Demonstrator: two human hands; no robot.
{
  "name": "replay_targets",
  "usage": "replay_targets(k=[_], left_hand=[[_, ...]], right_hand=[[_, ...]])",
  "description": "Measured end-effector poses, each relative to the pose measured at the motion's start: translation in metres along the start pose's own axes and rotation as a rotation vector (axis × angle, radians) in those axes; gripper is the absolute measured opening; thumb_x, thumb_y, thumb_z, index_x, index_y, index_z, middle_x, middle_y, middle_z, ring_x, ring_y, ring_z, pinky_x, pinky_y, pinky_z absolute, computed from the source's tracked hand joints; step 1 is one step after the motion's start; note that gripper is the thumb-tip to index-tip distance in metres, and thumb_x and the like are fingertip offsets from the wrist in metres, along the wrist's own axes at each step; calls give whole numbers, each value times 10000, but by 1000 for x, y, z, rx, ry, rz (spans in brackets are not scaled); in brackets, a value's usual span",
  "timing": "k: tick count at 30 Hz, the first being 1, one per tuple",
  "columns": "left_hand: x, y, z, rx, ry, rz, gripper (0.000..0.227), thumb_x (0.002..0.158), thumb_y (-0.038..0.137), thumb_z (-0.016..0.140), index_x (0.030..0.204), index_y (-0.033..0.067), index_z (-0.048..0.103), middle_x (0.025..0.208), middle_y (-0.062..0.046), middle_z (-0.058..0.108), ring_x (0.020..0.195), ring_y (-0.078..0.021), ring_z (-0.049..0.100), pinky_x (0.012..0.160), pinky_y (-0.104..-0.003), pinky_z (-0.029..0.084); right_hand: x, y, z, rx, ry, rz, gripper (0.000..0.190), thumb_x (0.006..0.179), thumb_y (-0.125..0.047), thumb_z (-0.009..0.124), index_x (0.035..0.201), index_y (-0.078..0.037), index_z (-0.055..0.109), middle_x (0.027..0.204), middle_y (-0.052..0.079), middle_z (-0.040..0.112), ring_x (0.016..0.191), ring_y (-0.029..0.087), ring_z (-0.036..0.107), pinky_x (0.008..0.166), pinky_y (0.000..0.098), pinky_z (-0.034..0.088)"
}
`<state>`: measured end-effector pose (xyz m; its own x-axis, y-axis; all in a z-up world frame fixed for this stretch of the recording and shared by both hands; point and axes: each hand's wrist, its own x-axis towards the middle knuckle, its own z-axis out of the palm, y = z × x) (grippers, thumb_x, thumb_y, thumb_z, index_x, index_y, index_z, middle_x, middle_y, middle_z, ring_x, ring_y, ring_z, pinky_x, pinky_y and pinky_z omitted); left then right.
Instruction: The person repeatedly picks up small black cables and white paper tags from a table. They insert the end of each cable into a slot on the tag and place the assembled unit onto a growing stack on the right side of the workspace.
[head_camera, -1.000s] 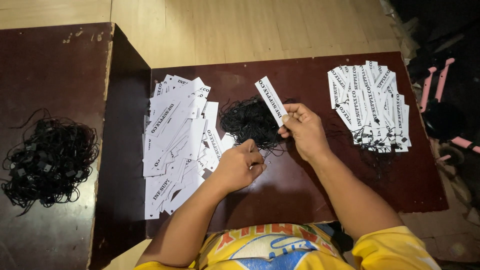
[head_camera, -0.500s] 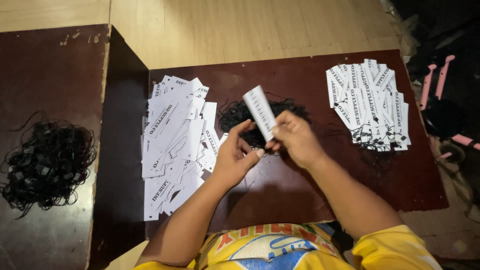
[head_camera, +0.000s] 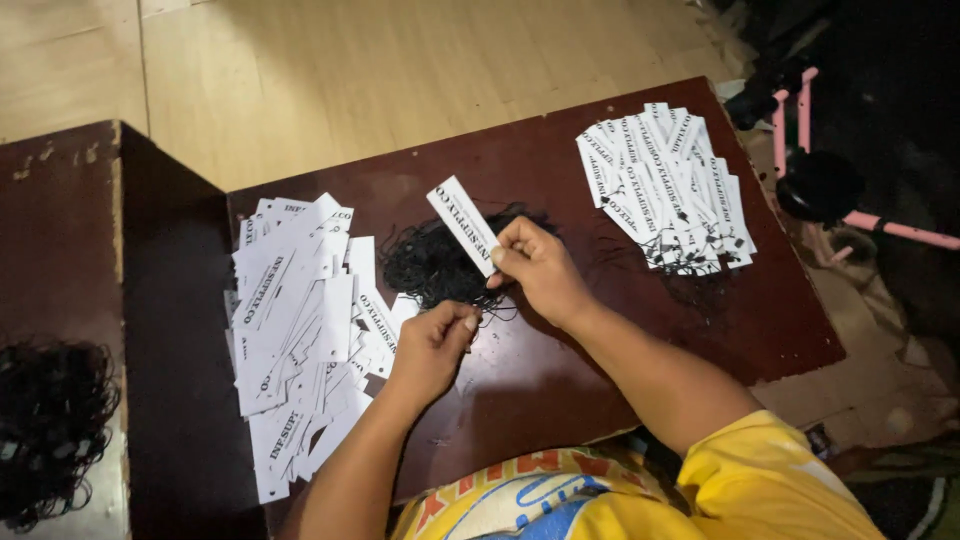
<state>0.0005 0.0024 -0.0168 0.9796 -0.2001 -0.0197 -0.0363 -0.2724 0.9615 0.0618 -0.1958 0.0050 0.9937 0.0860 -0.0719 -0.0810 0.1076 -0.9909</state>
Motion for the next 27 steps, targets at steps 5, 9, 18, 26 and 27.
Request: replay_targets(k=[5, 9, 18, 26, 27], left_hand=[[0, 9, 4, 158, -32, 141, 156, 894, 142, 740, 1033, 132, 812, 731, -105, 773, 687, -298, 744, 655, -365, 579], [-1, 23, 7, 75, -39, 227, 339, 840, 137, 773, 1177, 102, 771, 970, -126, 806, 836, -330, 759, 724, -412, 596], [-4, 31, 31, -17, -90, 485, 394, 862, 139, 759, 1233, 13, 722, 1196, -210, 736, 1139, -439, 690, 961, -517, 527], [-4, 21, 21, -24, -214, 391, 462, 952, 287, 657, 1331, 25, 623, 1320, -141, 672, 1202, -258, 663, 1027, -384, 522], [-4, 20, 20, -95, -213, 321, 480, 936, 279, 663, 1344, 30, 619, 1308, -129, 668, 1167, -218, 669, 966, -344, 567]], right_hand=[[9, 3, -17, 18, 121, -15, 29, 965, -56, 644, 972, -54, 617, 748, 83, 692, 633, 161, 740, 577, 205, 584], [3, -2, -33, 17, 220, 3, 78, 945, -37, 648, 1015, -36, 613, 768, 93, 674, 625, 176, 736, 555, 213, 584], [-5, 18, -109, -145, 477, -43, 110, 935, -20, 660, 1042, -30, 633, 828, 104, 691, 666, 179, 731, 565, 225, 574], [-11, -3, -120, -254, 673, -230, 173, 927, -10, 671, 1065, -70, 585, 896, 52, 558, 739, 142, 608, 680, 275, 649], [-12, -1, -122, -369, 692, -289, 156, 927, -13, 685, 1018, -78, 577, 865, 54, 588, 727, 143, 621, 662, 272, 643]])
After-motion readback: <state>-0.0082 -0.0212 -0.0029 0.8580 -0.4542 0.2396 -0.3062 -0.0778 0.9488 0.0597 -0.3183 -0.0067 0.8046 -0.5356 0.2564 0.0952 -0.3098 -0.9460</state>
